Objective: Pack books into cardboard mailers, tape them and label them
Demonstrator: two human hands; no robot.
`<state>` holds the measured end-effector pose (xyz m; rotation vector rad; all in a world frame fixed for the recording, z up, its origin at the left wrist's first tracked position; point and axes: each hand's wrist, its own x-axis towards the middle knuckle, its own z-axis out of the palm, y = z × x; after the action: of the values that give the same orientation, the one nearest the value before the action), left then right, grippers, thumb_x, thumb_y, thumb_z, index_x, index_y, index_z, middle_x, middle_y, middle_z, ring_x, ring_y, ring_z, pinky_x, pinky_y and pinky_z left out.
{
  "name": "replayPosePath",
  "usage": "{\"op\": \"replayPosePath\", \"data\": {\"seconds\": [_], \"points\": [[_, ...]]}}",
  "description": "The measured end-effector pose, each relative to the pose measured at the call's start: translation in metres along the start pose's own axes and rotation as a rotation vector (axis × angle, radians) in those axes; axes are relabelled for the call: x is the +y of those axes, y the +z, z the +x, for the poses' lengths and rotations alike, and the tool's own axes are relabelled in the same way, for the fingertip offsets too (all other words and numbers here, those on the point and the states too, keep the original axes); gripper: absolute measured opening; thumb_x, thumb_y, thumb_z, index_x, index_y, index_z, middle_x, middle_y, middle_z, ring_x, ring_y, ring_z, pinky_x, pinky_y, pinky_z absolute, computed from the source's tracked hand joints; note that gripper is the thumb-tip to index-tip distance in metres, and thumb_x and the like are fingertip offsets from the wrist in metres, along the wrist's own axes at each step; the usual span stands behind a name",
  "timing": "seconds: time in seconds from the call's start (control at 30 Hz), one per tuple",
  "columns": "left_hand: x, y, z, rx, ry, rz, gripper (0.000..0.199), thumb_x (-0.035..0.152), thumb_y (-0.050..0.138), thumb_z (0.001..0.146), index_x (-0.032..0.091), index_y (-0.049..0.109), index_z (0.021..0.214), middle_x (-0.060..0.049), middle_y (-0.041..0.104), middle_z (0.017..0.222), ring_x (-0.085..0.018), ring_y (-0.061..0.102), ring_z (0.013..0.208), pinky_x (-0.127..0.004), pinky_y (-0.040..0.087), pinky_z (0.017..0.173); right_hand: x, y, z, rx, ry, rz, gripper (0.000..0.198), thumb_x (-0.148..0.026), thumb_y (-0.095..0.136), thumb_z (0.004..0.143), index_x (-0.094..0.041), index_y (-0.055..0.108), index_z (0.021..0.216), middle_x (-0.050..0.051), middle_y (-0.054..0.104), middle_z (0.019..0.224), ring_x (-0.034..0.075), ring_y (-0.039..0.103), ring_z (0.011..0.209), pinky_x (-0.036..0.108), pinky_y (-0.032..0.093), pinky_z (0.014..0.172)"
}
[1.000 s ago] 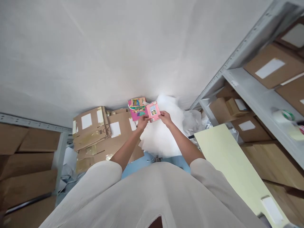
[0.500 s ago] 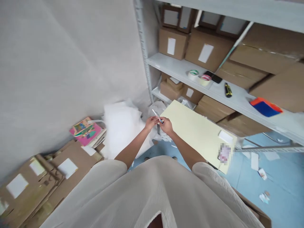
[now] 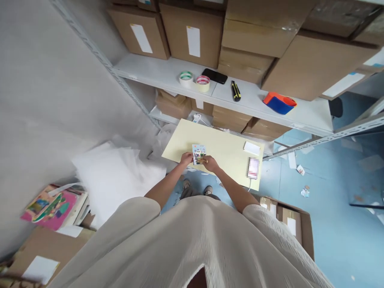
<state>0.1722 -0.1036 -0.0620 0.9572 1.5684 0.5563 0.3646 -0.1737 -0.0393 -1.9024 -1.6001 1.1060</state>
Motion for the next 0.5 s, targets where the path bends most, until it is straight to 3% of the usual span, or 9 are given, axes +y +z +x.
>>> {"op": "replayPosePath", "data": {"seconds": [0.2,0.37,0.5], "points": [[-0.007,0.008,0.037,-0.102,0.028,0.187,0.014,0.032,0.084,0.082,0.021,0.077,0.088,-0.008,0.083,0.086,-0.026,0.081,0.094,-0.035,0.064,0.087,0.045,-0.003,-0.003,0.053,0.272,0.065,0.026,-0.020,0.076,0.091,-0.024,0.086,0.114,0.013,0.082,0.137,0.028,0.082,0.113,0.042,0.065,0.106],[0.002,0.010,0.076,-0.192,0.079,0.318,0.008,0.027,0.077,0.089,0.020,0.077,0.093,-0.011,0.086,0.100,-0.026,0.081,0.103,-0.034,0.062,0.093,0.047,0.005,0.014,0.120,0.399,0.180,0.024,-0.018,0.075,0.090,-0.026,0.085,0.111,0.010,0.085,0.130,0.028,0.082,0.112,0.042,0.065,0.105],[0.011,0.000,0.100,-0.241,0.135,0.429,0.012,0.021,0.078,0.088,0.022,0.079,0.100,-0.014,0.086,0.119,-0.030,0.078,0.121,-0.041,0.058,0.109,0.046,0.020,0.035,0.170,0.534,0.274,0.025,-0.019,0.073,0.089,-0.023,0.084,0.111,0.012,0.084,0.131,0.028,0.081,0.115,0.043,0.064,0.105]]}}
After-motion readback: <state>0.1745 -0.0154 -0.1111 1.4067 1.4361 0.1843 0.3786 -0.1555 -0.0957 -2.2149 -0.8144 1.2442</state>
